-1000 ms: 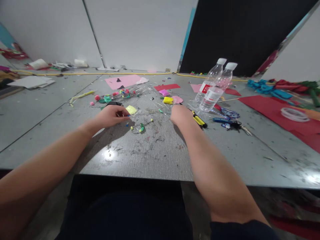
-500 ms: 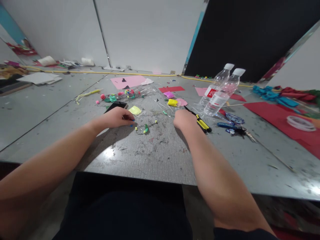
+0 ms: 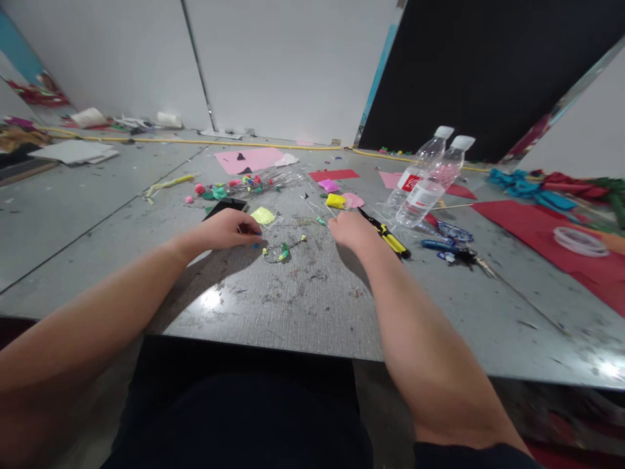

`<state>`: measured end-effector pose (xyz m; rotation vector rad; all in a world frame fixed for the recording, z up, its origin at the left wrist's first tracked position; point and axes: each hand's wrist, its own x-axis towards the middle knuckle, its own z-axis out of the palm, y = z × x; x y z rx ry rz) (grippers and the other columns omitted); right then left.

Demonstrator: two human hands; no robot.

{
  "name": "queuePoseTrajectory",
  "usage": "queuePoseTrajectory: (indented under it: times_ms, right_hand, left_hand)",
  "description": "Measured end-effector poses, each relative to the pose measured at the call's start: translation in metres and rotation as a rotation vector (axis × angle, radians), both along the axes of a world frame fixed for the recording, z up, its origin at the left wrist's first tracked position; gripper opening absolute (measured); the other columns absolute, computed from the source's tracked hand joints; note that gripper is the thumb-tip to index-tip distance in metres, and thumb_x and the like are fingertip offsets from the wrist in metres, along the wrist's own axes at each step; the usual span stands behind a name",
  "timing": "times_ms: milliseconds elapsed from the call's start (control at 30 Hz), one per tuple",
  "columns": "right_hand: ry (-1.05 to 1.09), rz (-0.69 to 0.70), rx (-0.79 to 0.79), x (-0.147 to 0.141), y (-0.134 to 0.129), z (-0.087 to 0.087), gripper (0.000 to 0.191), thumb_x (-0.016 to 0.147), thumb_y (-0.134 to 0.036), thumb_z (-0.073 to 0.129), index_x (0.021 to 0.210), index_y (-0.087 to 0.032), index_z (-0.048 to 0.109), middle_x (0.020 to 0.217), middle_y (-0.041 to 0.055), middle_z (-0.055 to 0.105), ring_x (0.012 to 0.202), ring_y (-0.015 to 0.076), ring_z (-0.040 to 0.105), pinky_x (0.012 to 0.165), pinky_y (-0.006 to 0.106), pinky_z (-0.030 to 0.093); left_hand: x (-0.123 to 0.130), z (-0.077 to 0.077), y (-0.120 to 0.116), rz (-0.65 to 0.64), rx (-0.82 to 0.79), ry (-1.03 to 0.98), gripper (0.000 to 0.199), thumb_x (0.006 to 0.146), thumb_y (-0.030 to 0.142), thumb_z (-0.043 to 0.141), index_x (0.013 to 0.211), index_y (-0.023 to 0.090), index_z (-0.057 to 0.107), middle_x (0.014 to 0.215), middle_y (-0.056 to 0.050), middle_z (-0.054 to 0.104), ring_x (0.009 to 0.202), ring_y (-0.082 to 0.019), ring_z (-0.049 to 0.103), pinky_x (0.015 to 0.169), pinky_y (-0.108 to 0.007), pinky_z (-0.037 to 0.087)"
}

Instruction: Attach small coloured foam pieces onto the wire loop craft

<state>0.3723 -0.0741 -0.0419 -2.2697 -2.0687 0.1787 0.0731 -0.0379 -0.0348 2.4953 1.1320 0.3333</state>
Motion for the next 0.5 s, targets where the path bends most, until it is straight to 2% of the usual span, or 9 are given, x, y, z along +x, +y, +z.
queuePoseTrajectory:
  times_ms: [133,233,333,433,500]
  right_hand:
    - [-0.048,-0.022,-0.011,-0.006,-0.004,0.003,0.046,0.101,-0.024,0.037,0.105,-0.009,0.080,0.112,0.0252,0.077,0.108,0.0337,0.072,0.086,0.036,0.050]
    - [-0.051,-0.017,0.054,-0.006,-0.005,0.003,0.044,0.102,-0.023,0.038,0.101,-0.010,0.080,0.107,0.0239,0.078,0.103,0.0316,0.073,0.082,0.035,0.049]
    - [-0.029,-0.031,0.119,-0.003,-0.004,0.000,0.033,0.100,-0.024,0.049,0.098,-0.014,0.081,0.104,0.0200,0.079,0.099,0.0296,0.073,0.078,0.033,0.048]
    - [0.053,-0.018,0.143,-0.001,-0.001,-0.004,0.022,0.093,-0.024,0.061,0.089,-0.018,0.081,0.091,0.0150,0.079,0.090,0.0275,0.072,0.074,0.033,0.047]
    - [0.110,-0.005,0.140,-0.001,0.001,-0.008,0.021,0.090,-0.029,0.066,0.080,-0.018,0.080,0.080,0.0132,0.077,0.081,0.0261,0.070,0.073,0.035,0.047]
  left_hand:
    - [0.000,-0.002,0.002,-0.019,0.015,0.004,0.030,0.083,0.043,0.070,0.091,0.016,0.078,0.080,-0.006,0.073,0.072,-0.016,0.061,0.068,-0.029,0.044]
    - [-0.001,-0.003,0.003,-0.026,0.019,0.000,0.028,0.084,0.042,0.070,0.090,0.016,0.078,0.081,-0.006,0.074,0.072,-0.015,0.062,0.068,-0.028,0.044]
    - [-0.001,-0.003,0.002,-0.024,0.016,-0.001,0.031,0.083,0.044,0.071,0.092,0.015,0.078,0.083,-0.008,0.075,0.074,-0.016,0.063,0.068,-0.029,0.045]
    - [-0.001,-0.002,0.002,-0.026,0.013,0.001,0.031,0.083,0.043,0.072,0.093,0.015,0.078,0.083,-0.007,0.075,0.073,-0.016,0.062,0.068,-0.029,0.045]
    - [0.000,-0.001,0.001,-0.030,0.018,0.005,0.028,0.082,0.040,0.072,0.093,0.015,0.078,0.083,-0.007,0.074,0.073,-0.015,0.061,0.068,-0.028,0.045]
